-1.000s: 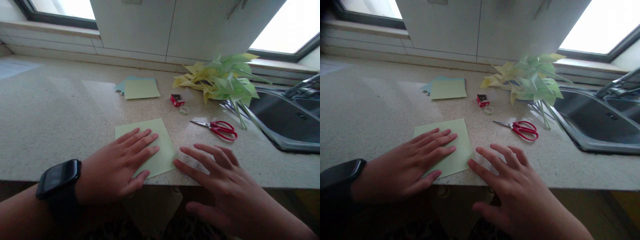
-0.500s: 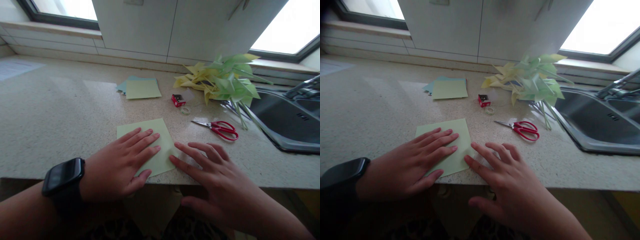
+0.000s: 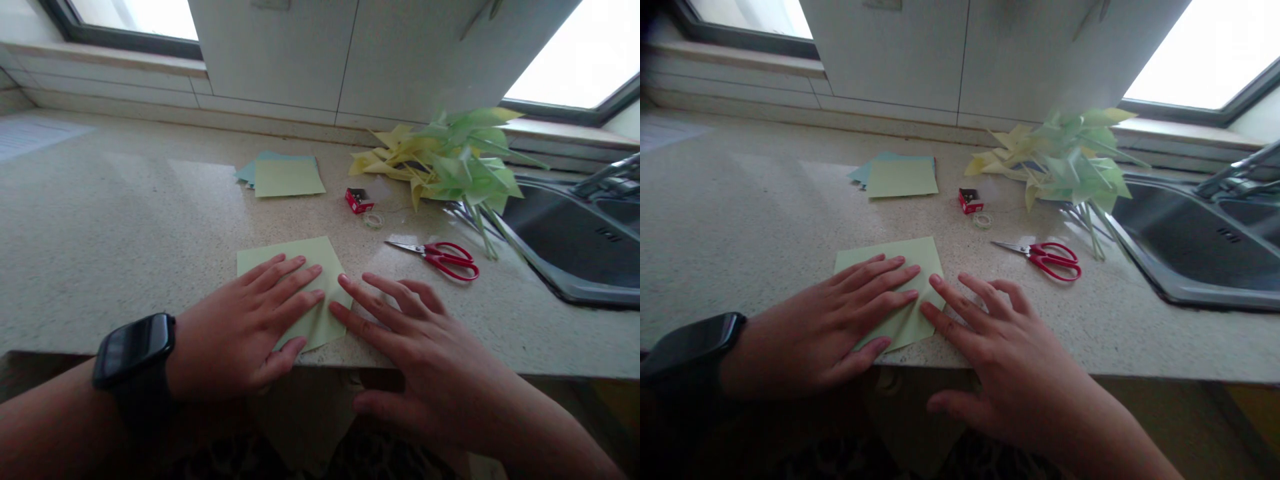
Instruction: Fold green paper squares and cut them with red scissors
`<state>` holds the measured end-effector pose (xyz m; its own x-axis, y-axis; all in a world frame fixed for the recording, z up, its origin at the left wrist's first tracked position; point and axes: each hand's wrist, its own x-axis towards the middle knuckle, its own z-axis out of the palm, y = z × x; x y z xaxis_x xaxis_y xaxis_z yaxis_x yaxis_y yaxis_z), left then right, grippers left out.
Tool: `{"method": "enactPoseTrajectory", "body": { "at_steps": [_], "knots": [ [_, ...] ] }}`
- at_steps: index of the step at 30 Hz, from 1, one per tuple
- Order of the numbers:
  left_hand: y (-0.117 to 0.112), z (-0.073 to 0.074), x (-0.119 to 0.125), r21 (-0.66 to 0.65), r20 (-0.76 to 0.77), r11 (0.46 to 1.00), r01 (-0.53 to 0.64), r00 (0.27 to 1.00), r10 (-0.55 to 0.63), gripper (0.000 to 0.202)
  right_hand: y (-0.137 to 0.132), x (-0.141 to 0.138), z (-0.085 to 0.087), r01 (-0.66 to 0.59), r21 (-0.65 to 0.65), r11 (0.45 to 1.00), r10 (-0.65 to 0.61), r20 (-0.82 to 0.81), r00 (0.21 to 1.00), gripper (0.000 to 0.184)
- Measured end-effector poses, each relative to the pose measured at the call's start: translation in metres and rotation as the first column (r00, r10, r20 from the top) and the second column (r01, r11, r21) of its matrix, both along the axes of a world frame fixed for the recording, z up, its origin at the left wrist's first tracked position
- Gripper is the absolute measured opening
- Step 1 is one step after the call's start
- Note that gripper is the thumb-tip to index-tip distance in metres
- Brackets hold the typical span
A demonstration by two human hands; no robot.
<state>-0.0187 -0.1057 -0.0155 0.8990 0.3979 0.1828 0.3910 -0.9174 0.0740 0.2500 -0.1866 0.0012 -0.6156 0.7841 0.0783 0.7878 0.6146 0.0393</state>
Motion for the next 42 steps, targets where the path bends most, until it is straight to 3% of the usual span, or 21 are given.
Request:
{"method": "enactPoseTrajectory", "body": {
  "at_steps": [10, 25, 35, 42],
  "knots": [
    [0.0, 0.002, -0.001, -0.005, -0.017, 1.0, -0.02, 1.0, 0.02, 0.051, -0.005, 0.013, -0.004, -0.049, -0.006, 0.999, 0.048, -0.15, 0.988, 0.066],
    [0.001, 0.0, -0.001, -0.046, -0.002, 0.999, -0.019, 1.0, 0.019, 0.05, -0.008, 0.026, -0.004, -0.096, 0.088, 0.991, 0.115, -0.235, 0.965, 0.036],
    [0.001, 0.001, 0.0, -0.072, 0.002, 0.997, -0.021, 1.0, 0.021, 0.05, -0.001, 0.022, -0.001, -0.108, 0.063, 0.992, 0.12, -0.229, 0.966, 0.04],
    [0.001, 0.001, -0.001, -0.057, -0.009, 0.998, -0.024, 1.0, 0.024, 0.051, 0.005, 0.022, 0.0, -0.113, -0.026, 0.993, 0.105, -0.222, 0.969, 0.043]
  ]
}}
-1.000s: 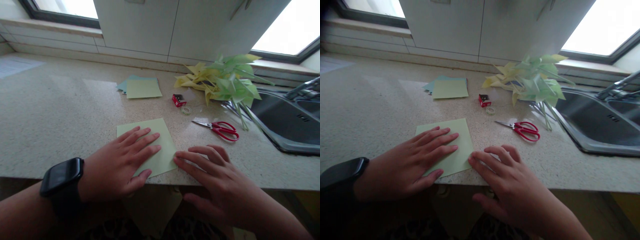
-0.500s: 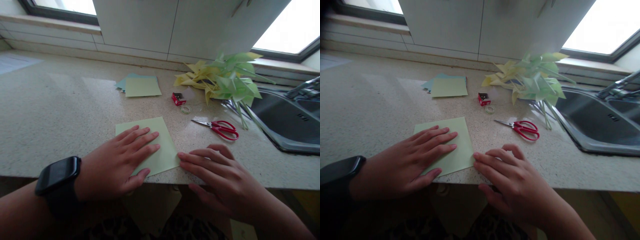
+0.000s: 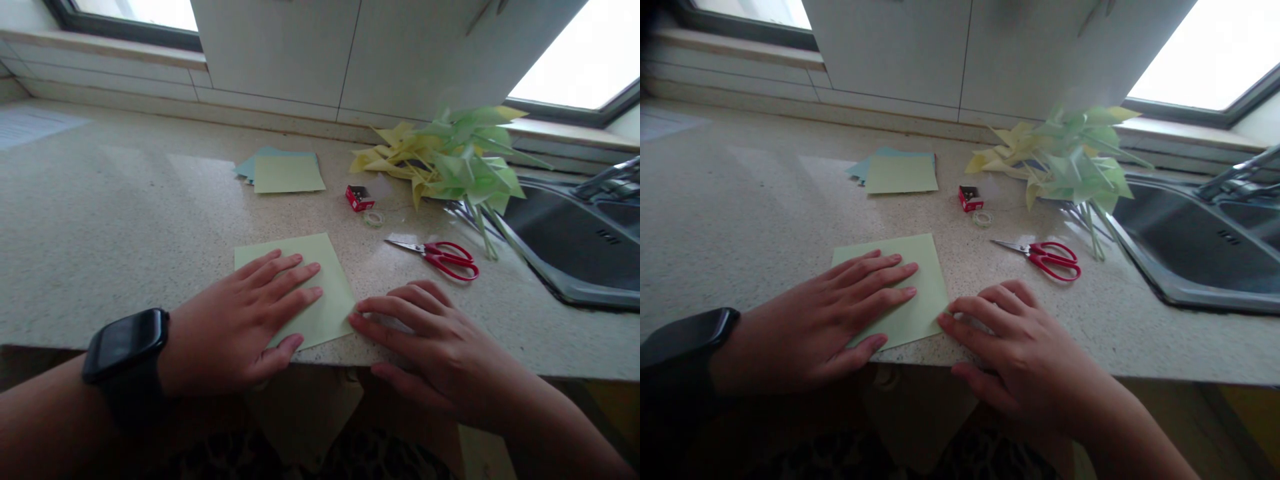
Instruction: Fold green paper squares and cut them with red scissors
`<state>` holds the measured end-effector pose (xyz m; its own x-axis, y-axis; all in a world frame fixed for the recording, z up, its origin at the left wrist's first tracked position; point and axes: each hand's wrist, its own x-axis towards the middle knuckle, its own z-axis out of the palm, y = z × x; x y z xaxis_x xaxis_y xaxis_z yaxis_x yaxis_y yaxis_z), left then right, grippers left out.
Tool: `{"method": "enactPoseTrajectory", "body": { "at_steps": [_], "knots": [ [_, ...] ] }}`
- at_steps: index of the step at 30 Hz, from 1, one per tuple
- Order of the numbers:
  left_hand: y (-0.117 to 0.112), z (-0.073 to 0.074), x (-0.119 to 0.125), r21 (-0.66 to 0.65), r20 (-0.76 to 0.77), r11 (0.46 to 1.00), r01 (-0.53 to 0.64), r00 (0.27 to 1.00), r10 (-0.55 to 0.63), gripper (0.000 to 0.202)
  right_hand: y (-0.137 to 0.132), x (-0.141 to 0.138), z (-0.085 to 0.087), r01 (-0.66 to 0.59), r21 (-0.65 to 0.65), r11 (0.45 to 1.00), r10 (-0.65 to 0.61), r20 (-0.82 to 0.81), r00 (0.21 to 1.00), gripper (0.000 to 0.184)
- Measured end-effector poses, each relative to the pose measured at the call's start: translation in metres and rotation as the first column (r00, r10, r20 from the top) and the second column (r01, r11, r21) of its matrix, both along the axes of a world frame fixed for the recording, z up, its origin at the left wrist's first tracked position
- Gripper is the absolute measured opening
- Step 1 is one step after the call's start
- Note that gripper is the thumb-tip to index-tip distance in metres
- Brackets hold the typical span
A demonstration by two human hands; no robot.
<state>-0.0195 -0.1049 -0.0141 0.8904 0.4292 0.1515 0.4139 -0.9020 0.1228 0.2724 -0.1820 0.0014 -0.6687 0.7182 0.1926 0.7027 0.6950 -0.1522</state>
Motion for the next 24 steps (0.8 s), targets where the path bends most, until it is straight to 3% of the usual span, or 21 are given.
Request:
{"method": "enactPoseTrajectory", "body": {
  "at_steps": [17, 24],
  "knots": [
    [-0.001, 0.0, -0.001, 0.018, 0.012, 1.0, -0.001, 1.0, 0.0, 0.051, 0.007, -0.006, 0.002, 0.001, -0.057, 0.998, 0.004, 0.092, 0.996, 0.058],
    [0.006, 0.012, -0.004, -0.003, 0.012, 0.992, 0.129, 0.992, -0.128, 0.054, 0.004, -0.004, -0.001, -0.025, -0.033, 0.999, 0.026, 0.03, 0.999, 0.056]
  ]
}}
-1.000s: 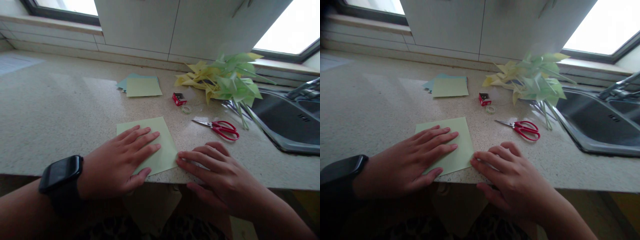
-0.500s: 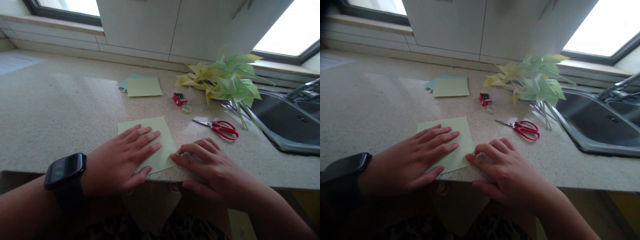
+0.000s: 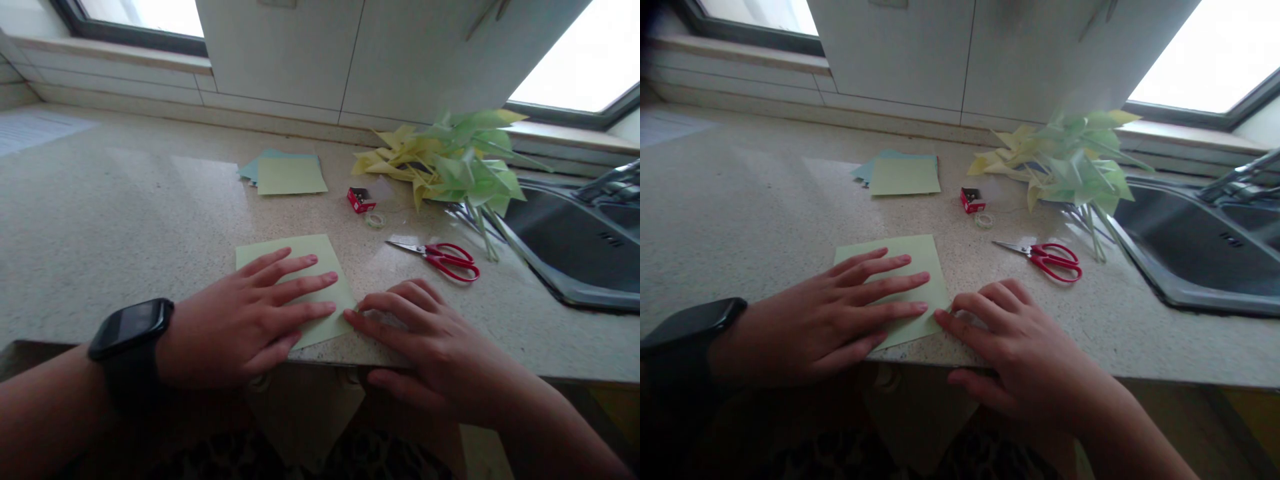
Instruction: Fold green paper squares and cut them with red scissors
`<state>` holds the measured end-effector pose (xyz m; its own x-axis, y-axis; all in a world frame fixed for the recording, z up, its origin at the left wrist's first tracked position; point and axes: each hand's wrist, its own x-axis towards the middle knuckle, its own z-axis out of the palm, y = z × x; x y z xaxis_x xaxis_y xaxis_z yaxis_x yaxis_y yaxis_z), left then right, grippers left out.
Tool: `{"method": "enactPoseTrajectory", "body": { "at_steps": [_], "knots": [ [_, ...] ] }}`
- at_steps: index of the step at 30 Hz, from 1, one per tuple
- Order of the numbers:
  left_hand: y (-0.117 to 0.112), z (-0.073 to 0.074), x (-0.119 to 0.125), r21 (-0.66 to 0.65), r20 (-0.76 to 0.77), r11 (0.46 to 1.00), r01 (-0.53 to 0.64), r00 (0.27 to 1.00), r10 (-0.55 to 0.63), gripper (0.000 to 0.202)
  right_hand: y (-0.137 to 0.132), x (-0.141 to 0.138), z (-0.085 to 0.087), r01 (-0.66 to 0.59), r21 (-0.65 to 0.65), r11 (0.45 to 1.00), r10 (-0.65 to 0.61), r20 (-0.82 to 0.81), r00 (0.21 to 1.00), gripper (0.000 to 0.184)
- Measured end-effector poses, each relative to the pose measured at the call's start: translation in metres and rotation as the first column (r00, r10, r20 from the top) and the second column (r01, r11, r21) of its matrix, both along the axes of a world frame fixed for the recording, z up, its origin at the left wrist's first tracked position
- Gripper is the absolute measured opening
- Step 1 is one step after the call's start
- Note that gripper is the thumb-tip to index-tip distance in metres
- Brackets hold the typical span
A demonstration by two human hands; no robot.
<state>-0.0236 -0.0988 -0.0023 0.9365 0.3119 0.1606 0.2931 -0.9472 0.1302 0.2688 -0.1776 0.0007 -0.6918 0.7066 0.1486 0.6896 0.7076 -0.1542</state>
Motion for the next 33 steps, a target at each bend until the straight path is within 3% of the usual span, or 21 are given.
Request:
{"method": "enactPoseTrajectory", "body": {
  "at_steps": [6, 15, 22, 27, 33],
  "knots": [
    [0.004, 0.007, 0.015, -0.11, -0.042, 0.993, 0.049, 0.998, -0.054, 0.036, -0.001, 0.004, 0.0, -0.02, 0.035, 0.999, 0.021, -0.038, 0.999, 0.055],
    [0.003, 0.0, 0.017, -0.129, -0.061, 0.987, 0.096, 0.993, -0.104, 0.048, -0.002, 0.01, -0.001, -0.041, -0.009, 0.999, 0.039, -0.129, 0.991, 0.042],
    [0.002, 0.0, 0.017, -0.141, -0.037, 0.985, 0.098, 0.994, -0.104, 0.056, 0.004, 0.009, 0.004, -0.055, -0.008, 0.998, 0.054, -0.108, 0.993, 0.046],
    [0.002, -0.001, 0.017, -0.126, -0.045, 0.987, 0.098, 0.993, -0.105, 0.055, 0.006, 0.007, 0.007, -0.069, 0.02, 0.997, 0.071, -0.074, 0.995, 0.036],
    [-0.001, -0.004, 0.017, -0.132, 0.036, 0.99, 0.044, 0.999, -0.039, 0.035, 0.002, 0.011, 0.007, -0.053, 0.018, 0.998, 0.054, -0.077, 0.996, 0.034]
  ]
}}
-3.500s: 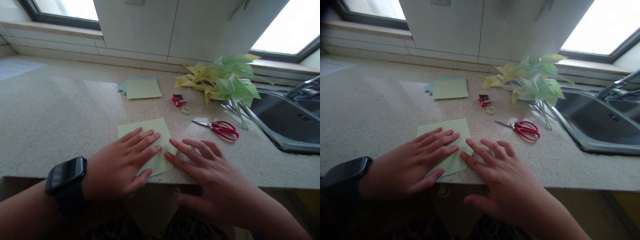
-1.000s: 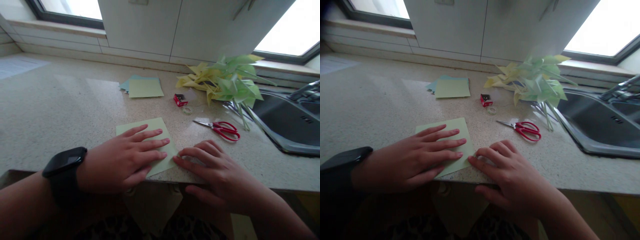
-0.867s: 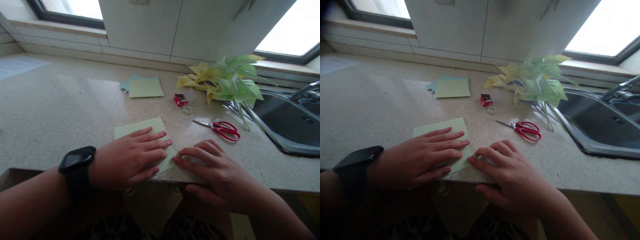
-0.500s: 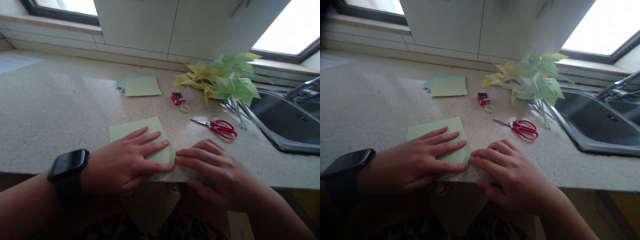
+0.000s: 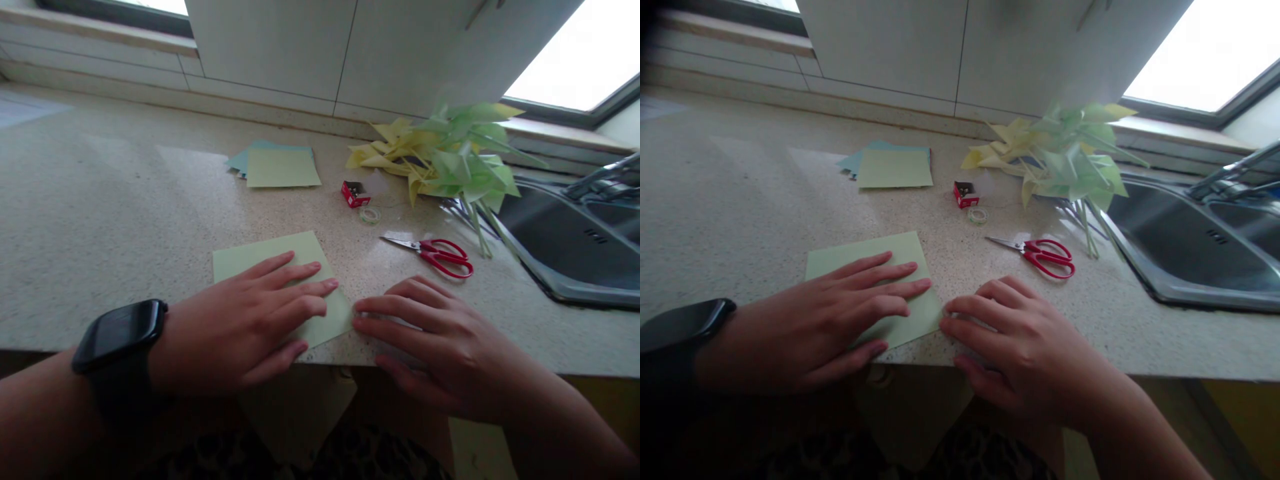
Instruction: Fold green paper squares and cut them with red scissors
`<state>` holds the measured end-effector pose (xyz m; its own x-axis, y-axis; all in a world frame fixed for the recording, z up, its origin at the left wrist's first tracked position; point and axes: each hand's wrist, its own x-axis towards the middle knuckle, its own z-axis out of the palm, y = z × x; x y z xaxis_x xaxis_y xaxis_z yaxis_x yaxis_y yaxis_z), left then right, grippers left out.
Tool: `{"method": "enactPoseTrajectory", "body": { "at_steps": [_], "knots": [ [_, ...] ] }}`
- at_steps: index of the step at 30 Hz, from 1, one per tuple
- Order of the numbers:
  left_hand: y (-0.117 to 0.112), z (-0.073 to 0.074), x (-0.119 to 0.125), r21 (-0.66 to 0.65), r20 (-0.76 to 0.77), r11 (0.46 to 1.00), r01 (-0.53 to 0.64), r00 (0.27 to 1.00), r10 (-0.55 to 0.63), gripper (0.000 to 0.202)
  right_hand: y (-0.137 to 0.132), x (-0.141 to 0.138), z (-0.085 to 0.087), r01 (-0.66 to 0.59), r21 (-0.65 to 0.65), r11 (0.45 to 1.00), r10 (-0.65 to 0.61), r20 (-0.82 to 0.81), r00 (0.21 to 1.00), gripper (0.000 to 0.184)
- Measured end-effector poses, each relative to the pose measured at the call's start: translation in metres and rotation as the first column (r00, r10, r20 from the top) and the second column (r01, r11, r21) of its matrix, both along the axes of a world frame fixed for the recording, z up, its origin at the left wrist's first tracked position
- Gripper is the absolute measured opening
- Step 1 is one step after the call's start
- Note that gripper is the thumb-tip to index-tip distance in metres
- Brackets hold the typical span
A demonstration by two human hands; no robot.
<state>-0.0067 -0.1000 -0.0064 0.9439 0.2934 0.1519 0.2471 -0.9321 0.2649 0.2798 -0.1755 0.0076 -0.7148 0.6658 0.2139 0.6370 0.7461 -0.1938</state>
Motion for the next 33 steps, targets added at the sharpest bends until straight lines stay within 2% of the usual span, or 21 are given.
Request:
{"method": "enactPoseTrajectory", "body": {
  "at_steps": [4, 13, 24, 33],
  "knots": [
    [-0.0006, -0.002, -0.0007, 0.01, 0.031, 1.0, -0.022, 0.999, 0.022, 0.042, -0.001, 0.0, -0.0004, 0.002, 0.019, 1.0, -0.002, 0.002, 1.0, 0.033],
    [-0.0003, -0.0011, -0.001, -0.006, 0.024, 1.0, -0.019, 1.0, 0.019, 0.04, 0.0005, -0.0031, 0.0024, -0.008, 0.053, 0.999, 0.006, 0.037, 0.999, 0.037],
    [-0.0005, -0.0007, -0.0008, -0.03, 0.028, 0.999, -0.019, 0.999, 0.02, 0.043, -0.0001, -0.0035, -0.0016, 0.018, 0.005, 1.0, -0.019, 0.108, 0.994, 0.044],
    [-0.0004, 0.0001, -0.0019, -0.03, 0.023, 0.999, -0.022, 0.999, 0.023, 0.043, 0.0009, -0.0046, -0.0015, 0.033, 0.007, 0.999, -0.034, 0.166, 0.986, 0.059]
  ]
}}
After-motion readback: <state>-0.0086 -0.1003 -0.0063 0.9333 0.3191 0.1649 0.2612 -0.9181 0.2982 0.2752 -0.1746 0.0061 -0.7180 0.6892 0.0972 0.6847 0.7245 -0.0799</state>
